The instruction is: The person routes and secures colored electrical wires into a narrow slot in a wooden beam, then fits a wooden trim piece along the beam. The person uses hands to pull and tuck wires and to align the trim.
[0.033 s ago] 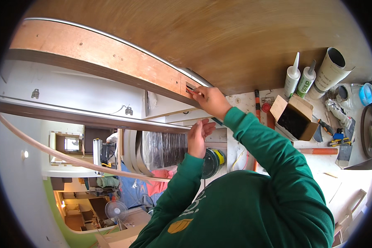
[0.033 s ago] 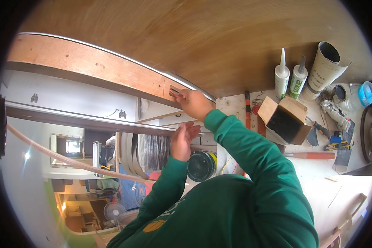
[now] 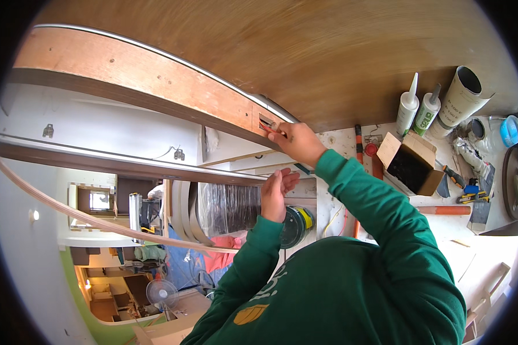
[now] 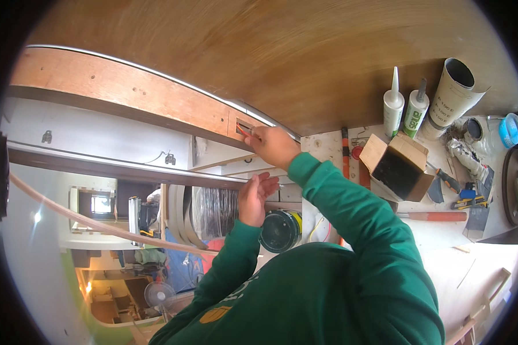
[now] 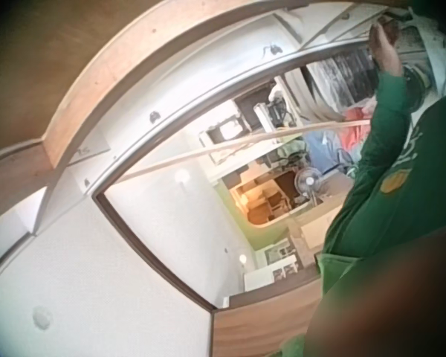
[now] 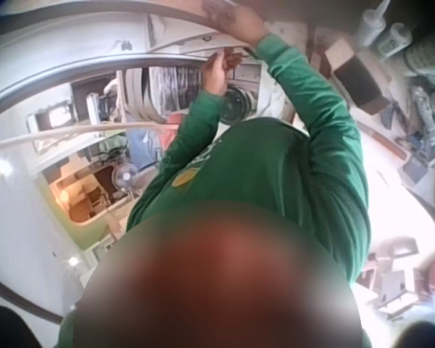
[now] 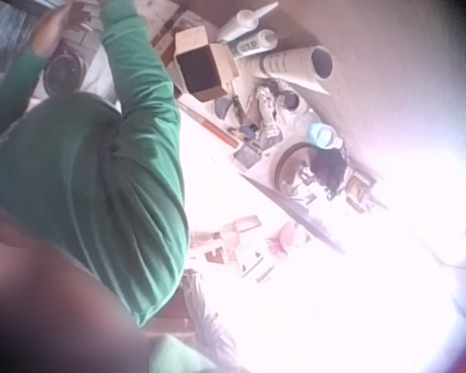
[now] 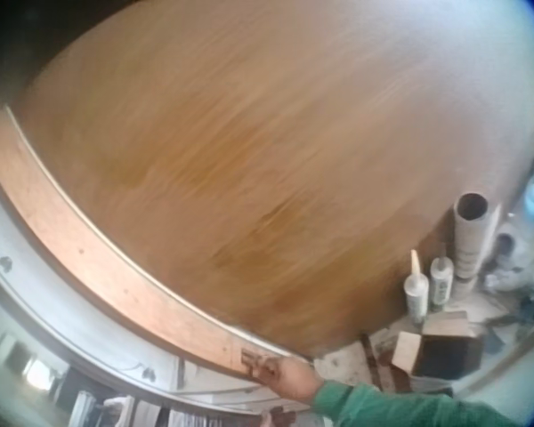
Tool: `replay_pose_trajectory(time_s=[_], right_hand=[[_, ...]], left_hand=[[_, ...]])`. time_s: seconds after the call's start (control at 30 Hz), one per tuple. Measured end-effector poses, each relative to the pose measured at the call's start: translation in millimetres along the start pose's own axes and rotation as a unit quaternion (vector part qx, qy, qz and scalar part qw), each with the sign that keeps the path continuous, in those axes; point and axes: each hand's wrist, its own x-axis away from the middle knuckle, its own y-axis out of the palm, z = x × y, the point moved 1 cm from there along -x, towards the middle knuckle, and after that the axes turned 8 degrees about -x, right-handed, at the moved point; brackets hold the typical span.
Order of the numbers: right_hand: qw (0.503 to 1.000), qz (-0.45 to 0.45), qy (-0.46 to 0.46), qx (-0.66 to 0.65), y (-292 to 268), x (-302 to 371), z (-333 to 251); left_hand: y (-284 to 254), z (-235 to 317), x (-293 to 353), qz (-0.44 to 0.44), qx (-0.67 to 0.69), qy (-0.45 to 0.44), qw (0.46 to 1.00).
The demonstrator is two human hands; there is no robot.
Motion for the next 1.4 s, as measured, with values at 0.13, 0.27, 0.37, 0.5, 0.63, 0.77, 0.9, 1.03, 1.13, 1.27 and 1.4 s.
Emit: replay_pose_trajectory(time_s=[0.13,0.27,0.37,0.5,0.63,0.77,0.9,1.03,1.13,1.27,1.4], right_hand=[[1.0,-0.013,-0.002,0.003,-8.6,11.4,5.8],[0.995,0.025,-0.094,0.032,-3.4,0.5,11.2],[0.988,0.029,-0.124,0.084,5.2,-10.3,15.5],[0.997,0.026,-0.065,-0.043,18.5,-34.0,18.5],[0.979,-0.045,0.115,-0.16,15.9,-50.0,21.2],[0.948,-0.062,0.176,-0.256,11.9,-50.8,13.9],[0.953,-0.105,0.18,-0.221,4.1,-45.0,5.8],[0.953,-0.103,0.173,-0.228,0.3,-33.6,6.5],[0.98,-0.068,0.094,-0.16,4.6,-24.8,10.0],[0.995,0.013,-0.085,-0.046,11.0,-29.6,8.4],[0.975,-0.032,-0.145,0.163,7.5,-49.8,1.5]], left_hand=[[-16.7,-21.6,9.4,-0.006,-0.01,-0.025,1.0],[-17.4,-38.9,11.1,-0.019,-0.015,-0.033,0.999],[-13.8,-44.2,10.0,-0.032,-0.021,-0.023,0.999],[-11.4,-42.9,11.9,-0.048,-0.032,-0.007,0.998],[-10.6,-39.0,16.5,-0.05,-0.033,-0.012,0.998],[-2.6,-39.9,22.5,-0.056,-0.032,-0.017,0.998],[11.2,-44.9,24.8,-0.088,-0.039,0.003,0.995],[18.3,-51.7,25.1,-0.105,-0.05,0.004,0.993],[19.9,-56.1,26.9,-0.099,-0.096,0.01,0.99],[24.3,-60.3,32.3,-0.158,-0.1,0.013,0.982],[33.8,-60.6,33.4,-0.226,-0.034,0.034,0.973]])
